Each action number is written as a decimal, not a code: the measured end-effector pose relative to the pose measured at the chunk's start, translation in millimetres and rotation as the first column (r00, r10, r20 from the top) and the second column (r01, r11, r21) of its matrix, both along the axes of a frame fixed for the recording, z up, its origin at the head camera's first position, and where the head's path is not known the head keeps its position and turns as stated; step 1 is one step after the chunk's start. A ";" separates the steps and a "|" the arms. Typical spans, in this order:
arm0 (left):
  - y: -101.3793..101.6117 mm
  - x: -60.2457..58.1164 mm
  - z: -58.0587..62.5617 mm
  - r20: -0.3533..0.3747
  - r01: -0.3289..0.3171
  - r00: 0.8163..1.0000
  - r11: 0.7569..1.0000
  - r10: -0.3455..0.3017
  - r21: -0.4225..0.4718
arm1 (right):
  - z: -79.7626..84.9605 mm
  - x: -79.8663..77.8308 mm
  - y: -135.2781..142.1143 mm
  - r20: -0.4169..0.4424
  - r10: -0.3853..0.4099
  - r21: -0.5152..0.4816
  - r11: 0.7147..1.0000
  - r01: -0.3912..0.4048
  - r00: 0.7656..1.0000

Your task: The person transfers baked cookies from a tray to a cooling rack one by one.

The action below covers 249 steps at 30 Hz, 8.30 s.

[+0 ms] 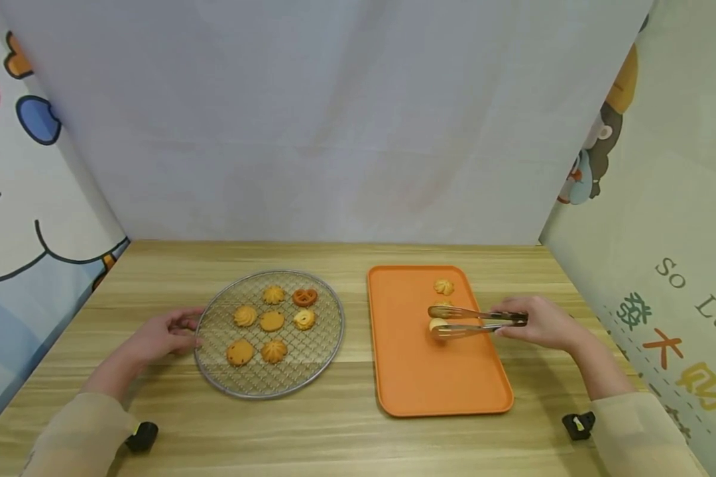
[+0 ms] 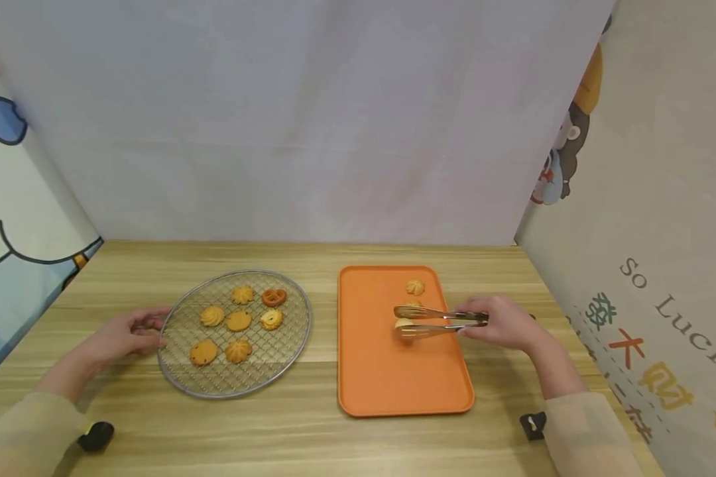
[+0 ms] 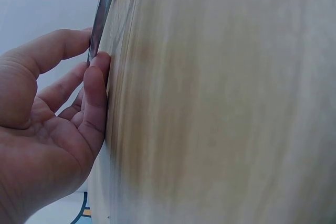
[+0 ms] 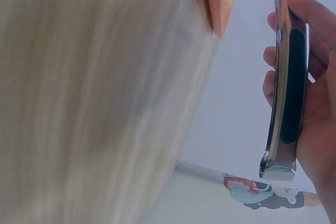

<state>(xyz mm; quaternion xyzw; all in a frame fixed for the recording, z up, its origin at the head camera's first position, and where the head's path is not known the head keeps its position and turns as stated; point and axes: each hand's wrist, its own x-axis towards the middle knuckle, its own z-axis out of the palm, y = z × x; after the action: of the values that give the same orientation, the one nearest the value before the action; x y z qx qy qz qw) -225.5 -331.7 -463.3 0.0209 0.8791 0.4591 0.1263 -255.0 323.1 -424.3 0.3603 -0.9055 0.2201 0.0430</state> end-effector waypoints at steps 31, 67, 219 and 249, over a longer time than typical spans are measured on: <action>-2.2 -1.3 -4.3 -0.014 0.004 1.000 1.000 -0.004 0.022 | 57.8 -3.3 -50.9 -0.146 0.083 -0.032 0.996 -0.088 0.986; 1.5 -0.5 4.8 0.004 0.000 1.000 1.000 0.000 -0.002 | 83.9 -15.5 -159.6 -0.187 0.164 0.031 0.986 -0.162 0.969; 0.9 3.7 6.7 0.018 0.011 1.000 0.999 -0.011 0.040 | 12.7 7.4 -10.3 -0.153 -0.195 -0.038 0.981 0.192 0.969; 2.2 3.7 7.9 0.010 0.012 1.000 0.999 -0.012 0.039 | -5.8 -10.6 4.7 0.076 -0.311 0.111 0.947 0.302 0.947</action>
<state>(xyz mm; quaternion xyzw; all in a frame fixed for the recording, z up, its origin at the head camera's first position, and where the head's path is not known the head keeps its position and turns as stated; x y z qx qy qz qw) -221.8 -329.5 -455.3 0.0265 0.8694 0.4752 0.1329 -265.6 327.8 -430.1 0.2060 -0.9612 0.1824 0.0168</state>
